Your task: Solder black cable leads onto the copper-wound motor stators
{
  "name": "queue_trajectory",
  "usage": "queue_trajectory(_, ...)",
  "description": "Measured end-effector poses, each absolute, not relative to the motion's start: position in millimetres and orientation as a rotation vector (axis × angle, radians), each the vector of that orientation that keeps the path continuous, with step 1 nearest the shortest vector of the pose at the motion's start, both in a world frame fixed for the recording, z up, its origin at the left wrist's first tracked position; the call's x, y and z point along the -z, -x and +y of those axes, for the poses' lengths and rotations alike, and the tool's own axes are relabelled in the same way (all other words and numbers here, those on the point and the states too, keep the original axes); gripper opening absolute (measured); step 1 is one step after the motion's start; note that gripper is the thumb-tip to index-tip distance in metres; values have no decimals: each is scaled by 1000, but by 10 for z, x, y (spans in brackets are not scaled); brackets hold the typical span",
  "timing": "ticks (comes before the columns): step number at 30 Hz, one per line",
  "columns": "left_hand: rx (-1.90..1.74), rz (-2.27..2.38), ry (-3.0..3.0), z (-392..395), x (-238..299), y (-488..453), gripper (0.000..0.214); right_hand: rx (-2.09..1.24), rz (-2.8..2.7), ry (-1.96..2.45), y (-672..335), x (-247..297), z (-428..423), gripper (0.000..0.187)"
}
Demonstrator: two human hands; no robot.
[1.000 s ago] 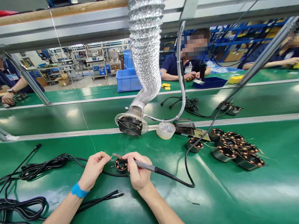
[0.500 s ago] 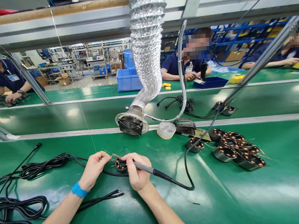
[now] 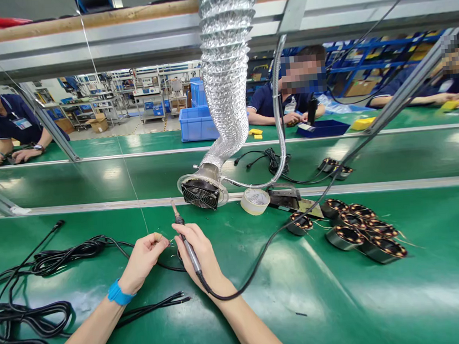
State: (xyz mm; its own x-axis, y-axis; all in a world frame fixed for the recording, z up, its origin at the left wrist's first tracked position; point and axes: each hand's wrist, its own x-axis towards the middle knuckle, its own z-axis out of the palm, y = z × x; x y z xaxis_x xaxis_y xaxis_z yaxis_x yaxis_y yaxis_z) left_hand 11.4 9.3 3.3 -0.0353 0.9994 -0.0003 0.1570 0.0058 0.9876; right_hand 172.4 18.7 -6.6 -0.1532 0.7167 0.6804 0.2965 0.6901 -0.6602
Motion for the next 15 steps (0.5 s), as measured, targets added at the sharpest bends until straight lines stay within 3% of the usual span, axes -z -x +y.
queue_trajectory(6, -1156, 1313, -1423, 66, -19, -111, 27, -472, -1832, 719, -1672, 140, 228, 42)
queue_trajectory(15, -1022, 1253, -1457, 81, -69, -17, 31, -403, -1855, 726, -1678, 184, 219, 35)
